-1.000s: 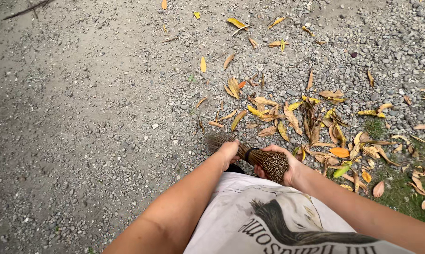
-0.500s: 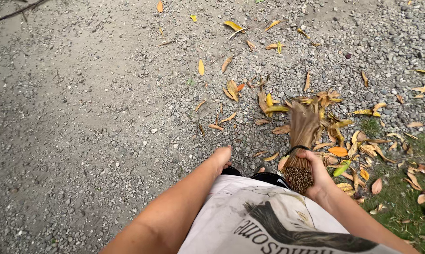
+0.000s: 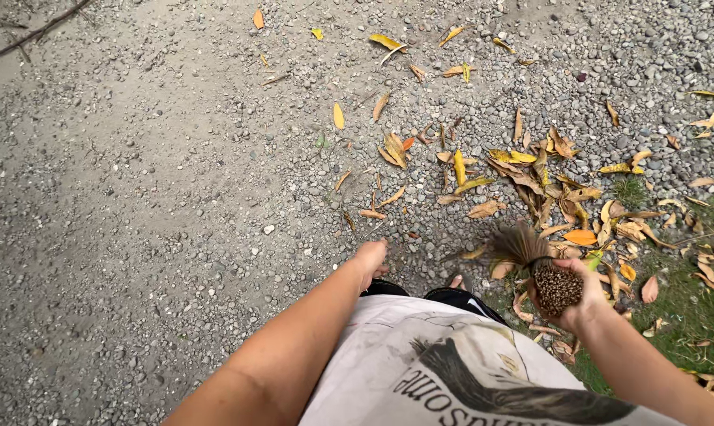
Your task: The person sweeps dried leaves and debris across a gravel and dirt ground using a handheld broom made of sticks.
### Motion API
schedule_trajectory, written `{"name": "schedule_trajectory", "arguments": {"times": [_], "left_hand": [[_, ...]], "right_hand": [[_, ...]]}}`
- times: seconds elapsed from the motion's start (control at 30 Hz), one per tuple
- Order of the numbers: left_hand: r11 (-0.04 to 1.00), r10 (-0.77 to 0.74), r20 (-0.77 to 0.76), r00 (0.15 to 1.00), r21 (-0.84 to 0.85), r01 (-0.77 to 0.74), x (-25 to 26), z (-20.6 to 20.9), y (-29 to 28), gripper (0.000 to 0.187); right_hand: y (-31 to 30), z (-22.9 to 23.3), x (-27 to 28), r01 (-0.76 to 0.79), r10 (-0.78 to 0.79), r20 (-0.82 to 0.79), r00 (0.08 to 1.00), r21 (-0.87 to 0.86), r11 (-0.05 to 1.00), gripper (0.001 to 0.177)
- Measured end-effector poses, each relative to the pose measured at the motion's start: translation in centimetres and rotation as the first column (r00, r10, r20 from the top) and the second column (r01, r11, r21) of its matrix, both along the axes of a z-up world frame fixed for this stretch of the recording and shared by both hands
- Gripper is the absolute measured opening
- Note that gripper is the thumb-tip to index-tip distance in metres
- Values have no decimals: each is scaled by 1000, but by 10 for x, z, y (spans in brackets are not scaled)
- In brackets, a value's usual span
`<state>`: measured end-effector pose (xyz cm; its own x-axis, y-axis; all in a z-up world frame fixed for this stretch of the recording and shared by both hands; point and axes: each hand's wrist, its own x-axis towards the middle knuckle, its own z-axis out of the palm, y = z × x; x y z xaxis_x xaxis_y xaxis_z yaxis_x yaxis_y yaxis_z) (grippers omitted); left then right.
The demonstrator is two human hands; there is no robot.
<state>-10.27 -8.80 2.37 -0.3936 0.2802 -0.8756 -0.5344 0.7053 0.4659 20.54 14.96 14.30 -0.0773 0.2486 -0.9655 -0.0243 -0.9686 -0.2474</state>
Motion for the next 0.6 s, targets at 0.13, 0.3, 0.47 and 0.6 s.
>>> {"name": "schedule_trajectory", "arguments": {"times": [0.13,0.3,0.47,0.6], "left_hand": [[999,-46,-12,999,-5,45,-4,-3,-15,53],[996,-93,-7,996,6,93,-8,-4,-9,56],[989,-133,-14,991,58,134,-14,-5,-2,56],[992,-109,-20,994,62,110,-23,-10,-14,56]], "right_hand": [[-63,32,-38,-182,177,43,983,154,971,47],[-81,53,-53,-220,185,-394,900,-45,974,51],[-86,12,-86,-336,169,-497,851,-269,903,46],[-78,-1,-82,-158,127,-237,963,-120,980,44]]}}
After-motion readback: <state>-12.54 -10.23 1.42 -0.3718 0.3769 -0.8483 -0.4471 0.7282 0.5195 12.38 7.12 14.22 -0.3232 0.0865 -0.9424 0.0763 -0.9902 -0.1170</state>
